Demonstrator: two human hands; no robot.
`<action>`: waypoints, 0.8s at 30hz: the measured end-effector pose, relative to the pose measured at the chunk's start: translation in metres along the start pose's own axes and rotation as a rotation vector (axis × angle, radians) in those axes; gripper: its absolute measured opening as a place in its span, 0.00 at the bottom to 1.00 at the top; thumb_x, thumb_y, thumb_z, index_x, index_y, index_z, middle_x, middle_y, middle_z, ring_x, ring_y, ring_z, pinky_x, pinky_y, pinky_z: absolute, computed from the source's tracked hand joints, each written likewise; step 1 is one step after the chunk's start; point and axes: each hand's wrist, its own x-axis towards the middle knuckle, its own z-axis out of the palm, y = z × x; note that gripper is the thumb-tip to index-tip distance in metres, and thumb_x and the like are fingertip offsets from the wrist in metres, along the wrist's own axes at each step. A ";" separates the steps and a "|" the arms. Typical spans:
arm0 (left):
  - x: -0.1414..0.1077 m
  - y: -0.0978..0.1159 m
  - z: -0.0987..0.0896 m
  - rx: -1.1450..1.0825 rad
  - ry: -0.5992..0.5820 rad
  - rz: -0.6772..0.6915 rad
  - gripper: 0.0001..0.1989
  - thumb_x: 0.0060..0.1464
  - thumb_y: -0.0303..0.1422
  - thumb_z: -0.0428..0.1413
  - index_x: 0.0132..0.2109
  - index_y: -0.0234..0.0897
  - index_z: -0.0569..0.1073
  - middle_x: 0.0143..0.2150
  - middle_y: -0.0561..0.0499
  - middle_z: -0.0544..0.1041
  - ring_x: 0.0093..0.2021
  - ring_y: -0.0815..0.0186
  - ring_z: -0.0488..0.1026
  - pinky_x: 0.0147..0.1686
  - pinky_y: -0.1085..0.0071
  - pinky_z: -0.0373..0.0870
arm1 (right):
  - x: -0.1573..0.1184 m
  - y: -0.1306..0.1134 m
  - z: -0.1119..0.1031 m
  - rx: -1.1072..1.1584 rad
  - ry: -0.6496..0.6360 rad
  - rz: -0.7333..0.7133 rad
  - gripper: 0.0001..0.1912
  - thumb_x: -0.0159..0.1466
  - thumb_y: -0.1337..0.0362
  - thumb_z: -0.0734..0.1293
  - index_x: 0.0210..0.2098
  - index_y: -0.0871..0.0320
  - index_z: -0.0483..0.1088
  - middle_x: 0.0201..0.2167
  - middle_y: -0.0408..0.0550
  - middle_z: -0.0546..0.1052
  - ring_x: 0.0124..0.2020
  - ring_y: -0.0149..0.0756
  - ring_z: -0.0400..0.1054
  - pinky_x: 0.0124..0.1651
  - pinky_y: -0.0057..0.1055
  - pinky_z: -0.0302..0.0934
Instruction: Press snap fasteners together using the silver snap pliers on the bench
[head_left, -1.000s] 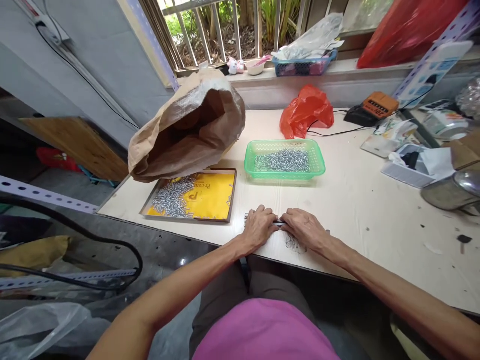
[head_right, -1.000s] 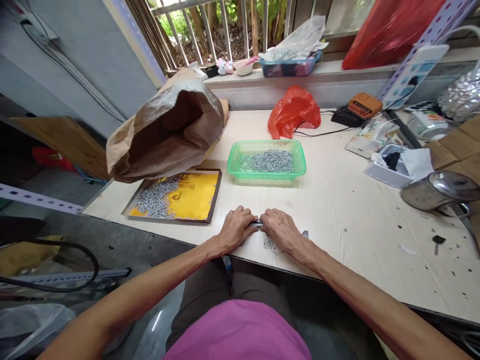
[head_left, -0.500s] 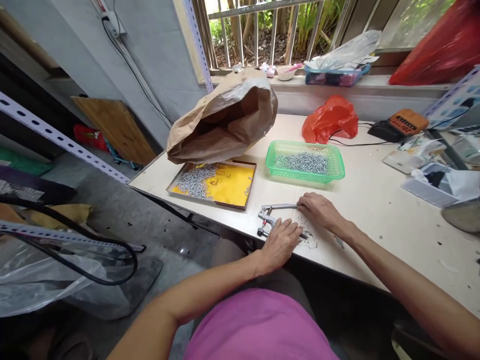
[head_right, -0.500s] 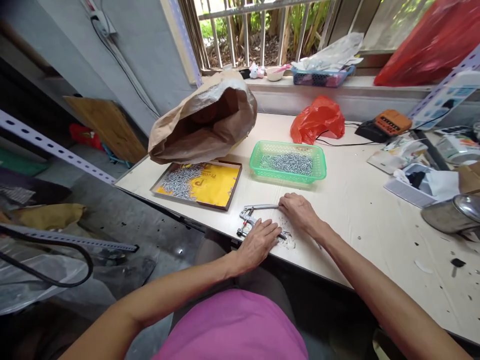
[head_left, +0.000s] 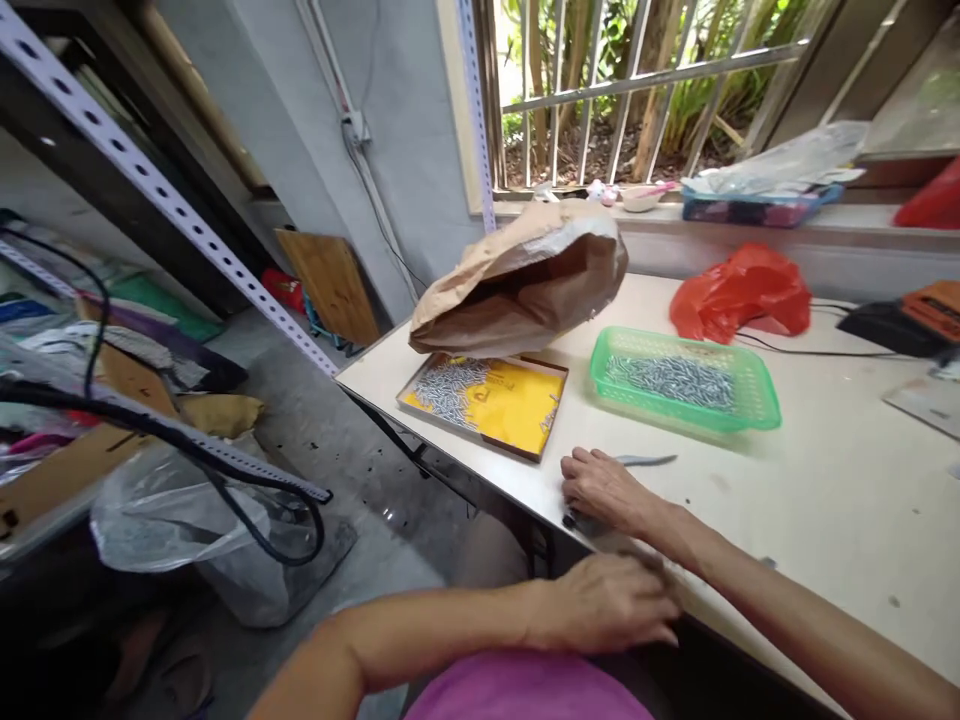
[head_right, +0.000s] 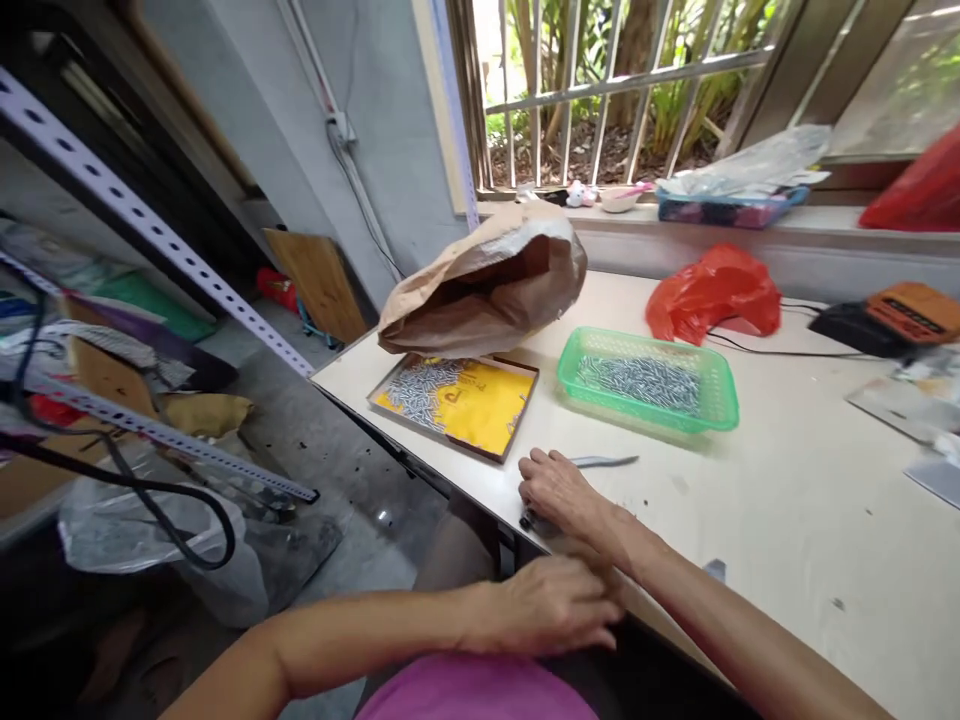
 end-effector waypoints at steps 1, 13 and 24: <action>-0.011 0.002 -0.007 -0.009 -0.030 0.051 0.14 0.61 0.42 0.49 0.44 0.39 0.73 0.39 0.45 0.77 0.43 0.62 0.73 0.44 0.67 0.70 | 0.002 0.002 0.005 0.016 0.016 -0.002 0.08 0.60 0.68 0.61 0.29 0.55 0.72 0.35 0.51 0.73 0.41 0.42 0.64 0.40 0.37 0.57; -0.069 -0.159 -0.179 0.469 0.327 -0.943 0.12 0.61 0.32 0.48 0.40 0.36 0.77 0.39 0.45 0.73 0.46 0.59 0.64 0.43 0.65 0.65 | -0.025 0.069 -0.059 0.285 0.841 0.405 0.08 0.63 0.57 0.59 0.40 0.47 0.66 0.37 0.49 0.74 0.35 0.42 0.70 0.40 0.41 0.65; -0.066 -0.222 -0.185 0.581 0.071 -0.933 0.09 0.58 0.30 0.52 0.35 0.32 0.75 0.40 0.40 0.72 0.47 0.57 0.65 0.44 0.65 0.65 | -0.088 0.133 -0.004 0.199 0.696 0.609 0.14 0.60 0.47 0.61 0.44 0.35 0.68 0.44 0.54 0.69 0.32 0.47 0.71 0.36 0.48 0.65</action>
